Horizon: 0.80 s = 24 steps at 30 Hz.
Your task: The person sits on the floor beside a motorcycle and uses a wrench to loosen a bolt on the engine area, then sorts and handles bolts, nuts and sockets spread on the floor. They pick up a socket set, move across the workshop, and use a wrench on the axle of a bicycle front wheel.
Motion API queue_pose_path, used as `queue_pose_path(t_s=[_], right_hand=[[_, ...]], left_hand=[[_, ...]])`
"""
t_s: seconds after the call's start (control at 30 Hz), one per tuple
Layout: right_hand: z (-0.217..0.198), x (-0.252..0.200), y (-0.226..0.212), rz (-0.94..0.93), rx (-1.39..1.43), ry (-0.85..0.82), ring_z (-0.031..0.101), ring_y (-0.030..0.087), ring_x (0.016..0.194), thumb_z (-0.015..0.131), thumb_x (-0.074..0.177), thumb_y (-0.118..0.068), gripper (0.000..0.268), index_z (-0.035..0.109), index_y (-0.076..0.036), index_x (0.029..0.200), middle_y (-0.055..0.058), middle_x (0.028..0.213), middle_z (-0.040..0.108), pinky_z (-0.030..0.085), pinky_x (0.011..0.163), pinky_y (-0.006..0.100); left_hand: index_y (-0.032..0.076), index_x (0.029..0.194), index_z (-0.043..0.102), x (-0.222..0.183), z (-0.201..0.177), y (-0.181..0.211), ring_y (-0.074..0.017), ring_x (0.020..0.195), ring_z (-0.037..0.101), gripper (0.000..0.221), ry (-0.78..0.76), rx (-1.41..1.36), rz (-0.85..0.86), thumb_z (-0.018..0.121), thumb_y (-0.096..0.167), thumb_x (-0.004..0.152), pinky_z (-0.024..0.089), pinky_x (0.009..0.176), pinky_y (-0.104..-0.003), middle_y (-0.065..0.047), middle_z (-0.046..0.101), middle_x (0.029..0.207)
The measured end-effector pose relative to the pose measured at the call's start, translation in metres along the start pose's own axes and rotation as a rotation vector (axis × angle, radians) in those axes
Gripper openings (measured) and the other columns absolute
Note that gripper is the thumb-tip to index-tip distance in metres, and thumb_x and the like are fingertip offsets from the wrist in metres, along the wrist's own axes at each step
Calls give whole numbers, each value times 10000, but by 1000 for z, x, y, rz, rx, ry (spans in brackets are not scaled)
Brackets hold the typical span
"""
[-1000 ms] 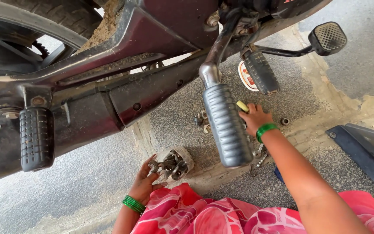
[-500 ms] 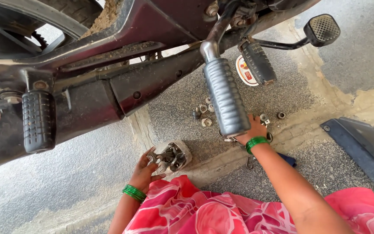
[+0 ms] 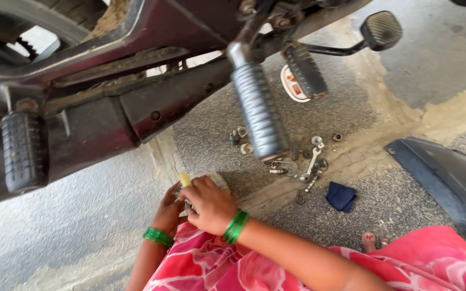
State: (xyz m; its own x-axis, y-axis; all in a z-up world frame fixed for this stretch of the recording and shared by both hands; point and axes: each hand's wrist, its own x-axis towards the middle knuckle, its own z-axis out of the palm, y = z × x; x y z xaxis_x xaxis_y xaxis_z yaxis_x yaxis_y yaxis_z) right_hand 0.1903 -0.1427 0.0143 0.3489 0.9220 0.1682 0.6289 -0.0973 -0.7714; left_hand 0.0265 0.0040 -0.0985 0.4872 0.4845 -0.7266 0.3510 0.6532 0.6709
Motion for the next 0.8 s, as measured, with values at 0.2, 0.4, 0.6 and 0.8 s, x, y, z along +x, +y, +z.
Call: queue_pose_path(t_s=[0.2, 0.4, 0.6, 0.8], right_hand=[[13, -13, 30, -35, -195, -138, 570, 366, 1204, 643, 818, 2, 317, 698, -44, 1126, 217, 1372, 546, 613, 668, 368], [-49, -33, 107, 227, -183, -17, 686, 297, 1117, 648, 891, -162, 232, 705, -84, 1103, 148, 1315, 645, 608, 859, 415], [-97, -76, 223, 735, -495, -188, 472, 458, 1334, 661, 852, -491, 762, 425, -191, 1511, 219, 1566, 398, 500, 1006, 567], [-81, -100, 222, 1090, -559, -295, -26, 466, 1534, 538, 718, -929, 1228, 38, -284, 1636, 258, 1677, -61, 158, 1144, 731]], left_hand=[[237, 1490, 473, -11, 15, 18, -207, 1074, 669, 582, 4, 52, -24, 542, 33, 949, 641, 749, -482, -59, 636, 1245], [253, 1490, 467, -9, 16, 21, -227, 1066, 665, 645, -11, 93, -35, 485, -45, 918, 660, 741, -486, -65, 630, 1249], [241, 1487, 454, -8, 13, 20, -240, 1076, 670, 630, 25, 84, -41, 459, -31, 919, 652, 694, -482, -86, 641, 1284], [235, 1493, 436, -8, 24, 22, -254, 1087, 677, 632, 14, 85, -39, 444, -35, 921, 660, 684, -477, -117, 651, 1278]])
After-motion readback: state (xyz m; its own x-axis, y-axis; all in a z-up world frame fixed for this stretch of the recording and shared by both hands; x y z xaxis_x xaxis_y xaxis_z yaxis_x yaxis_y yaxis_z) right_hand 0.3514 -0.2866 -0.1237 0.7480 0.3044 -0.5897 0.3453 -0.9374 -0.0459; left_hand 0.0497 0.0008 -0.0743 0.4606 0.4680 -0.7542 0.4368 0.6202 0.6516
